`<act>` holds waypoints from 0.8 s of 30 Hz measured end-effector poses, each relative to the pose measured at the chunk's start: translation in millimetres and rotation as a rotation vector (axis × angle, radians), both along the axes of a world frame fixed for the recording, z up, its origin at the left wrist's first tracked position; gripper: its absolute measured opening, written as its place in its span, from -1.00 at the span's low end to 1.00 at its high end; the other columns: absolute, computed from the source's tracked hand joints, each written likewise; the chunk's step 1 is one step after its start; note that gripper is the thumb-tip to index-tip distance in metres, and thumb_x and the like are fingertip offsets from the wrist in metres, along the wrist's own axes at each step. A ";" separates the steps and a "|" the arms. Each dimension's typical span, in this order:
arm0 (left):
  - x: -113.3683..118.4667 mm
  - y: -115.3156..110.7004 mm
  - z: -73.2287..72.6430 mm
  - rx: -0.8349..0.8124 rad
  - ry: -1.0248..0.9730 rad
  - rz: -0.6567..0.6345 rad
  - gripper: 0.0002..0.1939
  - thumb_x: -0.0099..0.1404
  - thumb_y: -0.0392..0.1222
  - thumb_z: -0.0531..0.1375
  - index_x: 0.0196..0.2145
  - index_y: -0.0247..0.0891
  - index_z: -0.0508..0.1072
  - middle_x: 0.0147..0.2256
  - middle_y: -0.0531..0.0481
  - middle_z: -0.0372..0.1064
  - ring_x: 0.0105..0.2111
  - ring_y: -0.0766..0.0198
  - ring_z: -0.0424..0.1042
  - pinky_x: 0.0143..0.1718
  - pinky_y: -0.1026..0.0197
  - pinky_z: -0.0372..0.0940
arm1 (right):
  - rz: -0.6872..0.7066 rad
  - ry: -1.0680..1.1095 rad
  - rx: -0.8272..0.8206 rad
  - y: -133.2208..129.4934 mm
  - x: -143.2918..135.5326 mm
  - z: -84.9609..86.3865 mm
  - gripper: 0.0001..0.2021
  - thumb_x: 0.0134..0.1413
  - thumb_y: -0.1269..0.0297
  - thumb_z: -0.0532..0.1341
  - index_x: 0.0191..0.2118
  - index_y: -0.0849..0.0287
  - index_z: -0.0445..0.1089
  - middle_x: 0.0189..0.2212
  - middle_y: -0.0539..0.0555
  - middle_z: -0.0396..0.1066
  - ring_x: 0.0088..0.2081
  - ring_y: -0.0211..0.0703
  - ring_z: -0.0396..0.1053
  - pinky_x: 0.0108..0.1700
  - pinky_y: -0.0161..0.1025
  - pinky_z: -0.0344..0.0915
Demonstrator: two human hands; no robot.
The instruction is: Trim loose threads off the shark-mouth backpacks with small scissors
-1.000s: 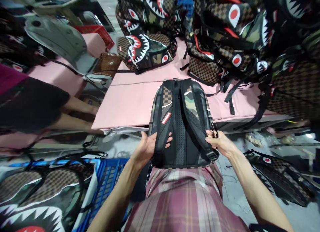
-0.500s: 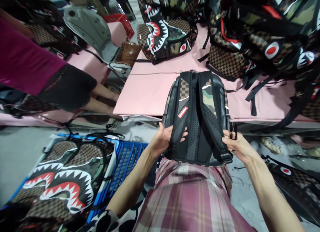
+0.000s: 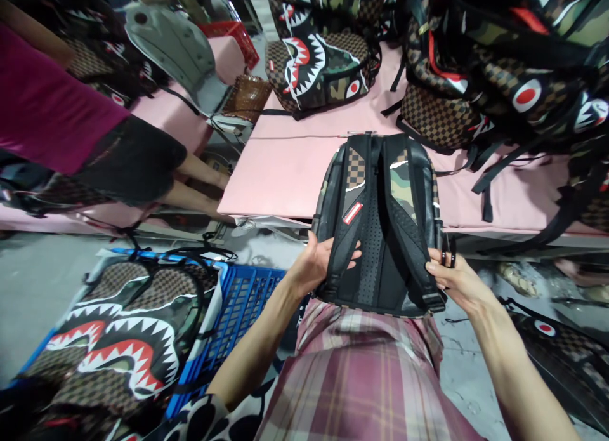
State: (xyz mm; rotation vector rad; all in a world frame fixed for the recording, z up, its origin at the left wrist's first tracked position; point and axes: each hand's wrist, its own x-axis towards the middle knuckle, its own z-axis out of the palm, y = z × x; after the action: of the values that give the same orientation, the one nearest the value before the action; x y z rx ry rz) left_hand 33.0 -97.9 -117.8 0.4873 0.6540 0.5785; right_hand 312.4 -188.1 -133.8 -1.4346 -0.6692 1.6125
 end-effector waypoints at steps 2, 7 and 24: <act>-1.1 -0.1 0.4 0.012 0.032 -0.010 -0.20 0.28 0.24 -0.36 -0.02 -0.43 0.37 0.06 -0.35 0.25 -0.05 -0.01 0.37 -0.05 0.03 0.25 | -0.009 -0.019 -0.002 -1.5 -1.7 4.7 -0.70 -0.29 0.16 0.40 -0.43 0.20 0.37 -0.66 -0.08 0.15 -0.67 -0.41 0.02 -0.67 -0.40 -0.02; -17.6 32.7 17.0 0.280 0.410 0.067 -0.35 0.22 0.23 0.00 0.03 -0.38 0.32 0.03 -0.31 0.29 -0.04 0.04 0.37 0.02 0.03 0.21 | -0.211 -0.137 0.039 11.5 7.8 32.3 -0.71 -0.28 0.15 0.39 -0.40 0.19 0.41 -0.74 -0.10 0.15 -0.72 -0.38 0.02 -0.66 -0.36 0.04; 201.0 347.1 13.6 1.115 0.780 -0.093 -0.63 0.07 -0.11 0.24 -0.15 -0.29 0.45 -0.14 -0.13 0.42 -0.11 0.13 0.37 -0.04 0.20 0.19 | -0.367 0.397 0.024 131.3 50.4 -1.7 -0.71 -0.21 0.06 0.35 -0.49 0.16 0.34 -0.79 -0.21 -0.29 -0.73 -0.46 -0.31 -0.77 -0.50 -0.14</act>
State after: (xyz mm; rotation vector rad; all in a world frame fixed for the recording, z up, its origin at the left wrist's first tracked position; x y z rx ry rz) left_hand 234.0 249.2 -104.2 1.8390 1.0015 0.6275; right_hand 362.8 -56.8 -135.5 -1.0958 -0.1821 1.5236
